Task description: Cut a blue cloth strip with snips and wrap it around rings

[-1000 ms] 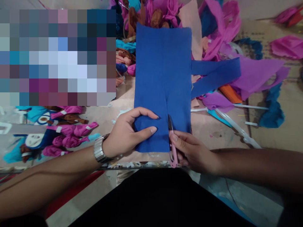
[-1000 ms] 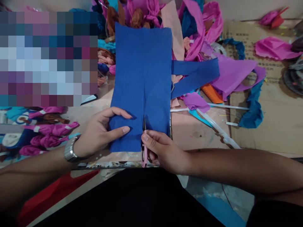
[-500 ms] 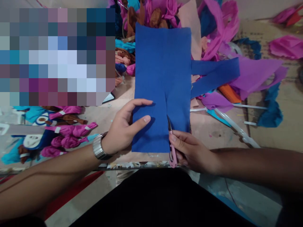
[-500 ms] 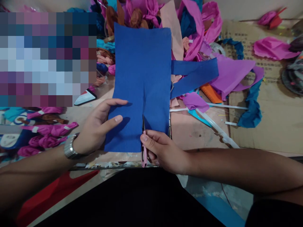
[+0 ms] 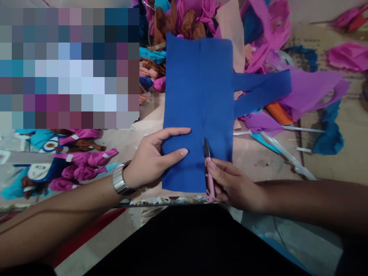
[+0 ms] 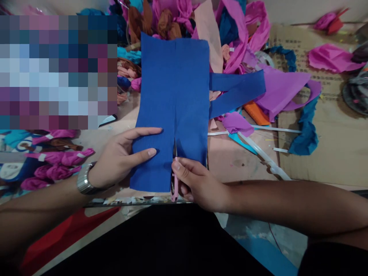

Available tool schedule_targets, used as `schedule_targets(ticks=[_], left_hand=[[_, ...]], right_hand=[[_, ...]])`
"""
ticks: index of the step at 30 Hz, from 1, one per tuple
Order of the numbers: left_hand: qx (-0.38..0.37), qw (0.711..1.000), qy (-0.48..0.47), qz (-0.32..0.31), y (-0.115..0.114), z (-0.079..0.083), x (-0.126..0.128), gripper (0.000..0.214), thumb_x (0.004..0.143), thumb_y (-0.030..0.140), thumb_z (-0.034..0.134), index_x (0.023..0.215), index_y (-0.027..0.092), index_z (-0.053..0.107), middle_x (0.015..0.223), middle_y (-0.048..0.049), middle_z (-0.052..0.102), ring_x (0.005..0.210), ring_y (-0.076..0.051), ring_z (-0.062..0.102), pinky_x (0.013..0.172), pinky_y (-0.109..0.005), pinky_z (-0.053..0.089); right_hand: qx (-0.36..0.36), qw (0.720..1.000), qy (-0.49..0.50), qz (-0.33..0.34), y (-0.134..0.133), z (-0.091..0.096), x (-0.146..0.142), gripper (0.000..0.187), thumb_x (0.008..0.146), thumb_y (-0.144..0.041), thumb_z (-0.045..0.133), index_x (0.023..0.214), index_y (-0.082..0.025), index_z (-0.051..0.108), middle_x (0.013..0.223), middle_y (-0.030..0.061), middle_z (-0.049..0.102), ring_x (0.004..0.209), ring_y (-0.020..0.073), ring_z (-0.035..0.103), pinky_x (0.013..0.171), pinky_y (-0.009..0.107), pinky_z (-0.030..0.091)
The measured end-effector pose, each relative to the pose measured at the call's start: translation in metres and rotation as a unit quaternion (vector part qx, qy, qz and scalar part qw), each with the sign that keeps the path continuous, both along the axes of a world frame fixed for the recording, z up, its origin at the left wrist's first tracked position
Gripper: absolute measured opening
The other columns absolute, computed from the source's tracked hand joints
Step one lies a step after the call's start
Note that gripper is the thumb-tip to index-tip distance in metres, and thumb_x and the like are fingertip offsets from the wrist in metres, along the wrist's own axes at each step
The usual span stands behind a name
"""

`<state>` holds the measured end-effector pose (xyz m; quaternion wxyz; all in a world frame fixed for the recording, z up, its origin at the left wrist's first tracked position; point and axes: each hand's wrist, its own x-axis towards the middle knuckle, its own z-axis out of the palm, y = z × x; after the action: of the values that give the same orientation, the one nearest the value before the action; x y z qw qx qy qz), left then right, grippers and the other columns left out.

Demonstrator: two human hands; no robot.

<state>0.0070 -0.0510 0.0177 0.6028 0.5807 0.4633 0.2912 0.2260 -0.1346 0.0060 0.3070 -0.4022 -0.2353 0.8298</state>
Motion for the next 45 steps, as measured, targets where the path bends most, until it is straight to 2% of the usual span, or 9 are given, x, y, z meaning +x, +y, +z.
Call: schedule_targets(ticks=[5, 20, 29, 35, 39, 45], left_hand=[[0.022, 1.0, 0.004, -0.009, -0.002, 0.001, -0.001, 0.047, 0.086, 0.035, 0.086, 0.13, 0.023, 0.076, 0.129, -0.0105, 0.077, 0.111, -0.026, 0.076, 0.093, -0.039, 0.068], [0.012, 1.0, 0.01, -0.007, -0.004, 0.002, -0.001, 0.049, 0.086, 0.034, 0.086, 0.133, 0.024, 0.076, 0.132, -0.0099, 0.077, 0.111, -0.026, 0.077, 0.092, -0.038, 0.068], [0.02, 1.0, 0.0, -0.004, -0.004, 0.0, -0.001, 0.05, 0.086, 0.035, 0.086, 0.133, 0.022, 0.075, 0.134, -0.0106, 0.076, 0.116, -0.028, 0.075, 0.097, -0.041, 0.068], [0.023, 0.999, -0.02, -0.016, -0.005, -0.003, -0.003, 0.056, 0.087, 0.034, 0.085, 0.141, 0.025, 0.071, 0.139, -0.0097, 0.073, 0.123, -0.03, 0.074, 0.106, -0.048, 0.065], [0.045, 0.999, -0.02, -0.01, -0.006, -0.004, -0.003, 0.063, 0.087, 0.034, 0.086, 0.147, 0.026, 0.067, 0.147, -0.0104, 0.069, 0.13, -0.032, 0.071, 0.109, -0.048, 0.064], [0.076, 0.996, -0.029, -0.035, -0.005, -0.005, -0.003, 0.076, 0.085, 0.037, 0.088, 0.154, 0.028, 0.059, 0.157, -0.0113, 0.06, 0.141, -0.033, 0.062, 0.12, -0.05, 0.055]], right_hand=[[0.001, 1.0, -0.001, -0.006, 0.0, 0.0, 0.0, 0.052, 0.098, -0.068, 0.066, 0.081, -0.021, 0.052, 0.053, -0.01, 0.046, 0.039, 0.0043, 0.032, 0.038, 0.018, 0.025], [0.001, 1.0, -0.011, -0.002, -0.001, 0.004, 0.0, 0.051, 0.099, -0.066, 0.066, 0.082, -0.021, 0.051, 0.055, -0.01, 0.046, 0.041, 0.0042, 0.033, 0.039, 0.018, 0.024], [0.001, 1.0, 0.01, -0.013, 0.0, 0.003, 0.0, 0.049, 0.1, -0.061, 0.069, 0.081, -0.02, 0.05, 0.054, -0.0116, 0.045, 0.04, 0.0028, 0.036, 0.042, 0.015, 0.03], [0.006, 1.0, 0.022, -0.012, -0.001, 0.004, 0.0, 0.046, 0.102, -0.059, 0.066, 0.083, -0.02, 0.051, 0.053, -0.0116, 0.045, 0.04, 0.003, 0.035, 0.041, 0.015, 0.029], [0.006, 0.999, 0.038, -0.01, -0.001, 0.008, 0.002, 0.045, 0.101, -0.061, 0.066, 0.086, -0.021, 0.051, 0.055, -0.0114, 0.045, 0.041, 0.0035, 0.033, 0.041, 0.015, 0.028], [0.015, 1.0, 0.005, -0.019, 0.002, 0.011, 0.003, 0.047, 0.098, -0.065, 0.067, 0.087, -0.021, 0.054, 0.057, -0.0087, 0.05, 0.043, 0.0049, 0.037, 0.041, 0.017, 0.028]])
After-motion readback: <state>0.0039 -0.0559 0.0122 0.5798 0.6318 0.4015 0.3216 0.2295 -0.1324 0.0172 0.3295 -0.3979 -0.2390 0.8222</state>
